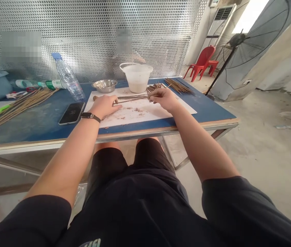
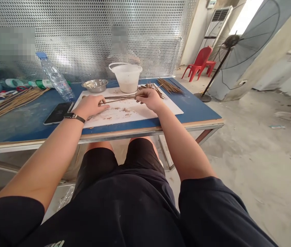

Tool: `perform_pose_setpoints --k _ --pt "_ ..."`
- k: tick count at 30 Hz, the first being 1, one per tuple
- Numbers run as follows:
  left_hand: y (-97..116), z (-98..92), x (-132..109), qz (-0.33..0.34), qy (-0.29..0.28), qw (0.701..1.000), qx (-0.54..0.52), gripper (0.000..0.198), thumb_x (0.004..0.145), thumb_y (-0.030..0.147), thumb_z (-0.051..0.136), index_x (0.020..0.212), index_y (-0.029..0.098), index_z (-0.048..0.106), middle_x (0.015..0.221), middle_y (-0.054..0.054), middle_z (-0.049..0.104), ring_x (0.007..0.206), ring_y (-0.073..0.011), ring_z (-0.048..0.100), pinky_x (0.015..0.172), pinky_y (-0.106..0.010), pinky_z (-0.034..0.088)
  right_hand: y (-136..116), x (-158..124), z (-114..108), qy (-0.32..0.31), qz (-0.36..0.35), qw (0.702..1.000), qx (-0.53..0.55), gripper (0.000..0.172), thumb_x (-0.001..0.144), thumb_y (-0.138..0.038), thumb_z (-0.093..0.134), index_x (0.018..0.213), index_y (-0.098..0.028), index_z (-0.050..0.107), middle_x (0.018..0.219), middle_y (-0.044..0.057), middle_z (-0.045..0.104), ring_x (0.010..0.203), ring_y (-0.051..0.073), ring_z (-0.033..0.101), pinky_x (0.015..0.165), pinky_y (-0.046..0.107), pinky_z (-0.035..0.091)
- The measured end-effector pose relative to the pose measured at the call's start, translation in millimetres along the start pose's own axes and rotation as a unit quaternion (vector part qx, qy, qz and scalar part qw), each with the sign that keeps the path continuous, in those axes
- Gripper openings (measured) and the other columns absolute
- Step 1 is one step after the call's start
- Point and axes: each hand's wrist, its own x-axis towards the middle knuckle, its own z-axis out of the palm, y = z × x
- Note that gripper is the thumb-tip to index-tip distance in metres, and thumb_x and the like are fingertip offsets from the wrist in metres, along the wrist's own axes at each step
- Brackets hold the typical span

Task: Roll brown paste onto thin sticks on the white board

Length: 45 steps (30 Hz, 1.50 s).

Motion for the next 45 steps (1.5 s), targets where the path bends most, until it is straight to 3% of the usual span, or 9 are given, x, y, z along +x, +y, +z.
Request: perform_pose_setpoints --k 3,7,12,17,26,33,45 --pt "0 0.2 0 -0.007 -0.003 1.0 0.018 0.046 0.101 0.06 0.061 0.118 0.02 0.075 0.072 -0.007 0.07 0.071 -0.0311 0.067 0.063 -0.038 0.036 -1 -1 0 0.007 0.01 0.999 0.037 0.028 0.078 -0.039 0.099 0.092 -0.021 0.083 0.088 0.006 0.084 0.083 0.02 0.078 0.077 0.037 0.064" --pt "-1 1.8 0 0.003 0.0 1.0 0.009 0.043 0.103 0.06 0.058 0.111 0.021 0.075 0.067 -0.007 0.067 0.068 -0.0313 0.066 0.062 -0.038 0.034 -2 -1 0 0.002 0.03 0.996 0.078 0.026 0.081 -0.036 0.098 0.096 -0.02 0.084 0.093 0.007 0.086 0.088 0.019 0.08 0.084 0.037 0.065" --pt "0 4.4 1 0.016 0.01 1.0 -0.002 0.04 0.102 0.059 0.058 0.104 0.022 0.075 0.07 -0.007 0.07 0.07 -0.0308 0.066 0.063 -0.038 0.034 2 1 6 -0.011 0.051 0.991 0.123 0.031 0.077 -0.038 0.103 0.097 -0.022 0.084 0.095 0.006 0.087 0.091 0.021 0.083 0.089 0.039 0.068" --pt "2 7.3 3 0.045 0.033 0.998 -0.033 0.037 0.102 0.057 0.059 0.101 0.022 0.072 0.089 -0.011 0.076 0.081 -0.0309 0.069 0.066 -0.036 0.035 3 1 12 -0.055 0.042 0.984 0.163 0.033 0.078 -0.036 0.103 0.101 -0.022 0.084 0.099 0.006 0.088 0.094 0.02 0.083 0.098 0.041 0.068" --pt "-3 11.6 6 0.073 0.03 0.992 -0.095 0.042 0.104 0.058 0.049 0.08 0.025 0.058 0.077 -0.009 0.067 0.072 -0.0292 0.062 0.065 -0.038 0.035 1 4 13 -0.014 0.03 0.995 0.093 0.014 0.085 -0.023 0.096 0.087 -0.02 0.083 0.081 0.004 0.082 0.079 0.017 0.075 0.084 0.038 0.066" --pt "-2 11.7 5 0.086 0.035 0.988 -0.123 0.046 0.104 0.059 0.046 0.073 0.026 0.052 0.072 -0.008 0.063 0.069 -0.0279 0.059 0.065 -0.038 0.035 3 6 16 -0.011 0.046 0.989 0.143 0.021 0.083 -0.029 0.098 0.082 -0.021 0.079 0.08 0.003 0.082 0.076 0.016 0.075 0.08 0.034 0.066" --pt "-4 13.7 5 0.079 0.03 0.985 -0.151 0.049 0.104 0.063 0.047 0.072 0.025 0.053 0.072 -0.007 0.064 0.07 -0.0265 0.06 0.067 -0.038 0.037 4 8 11 0.06 0.021 0.997 0.053 0.029 0.085 -0.045 0.097 0.083 -0.022 0.078 0.074 0.003 0.079 0.07 0.016 0.072 0.073 0.034 0.064"
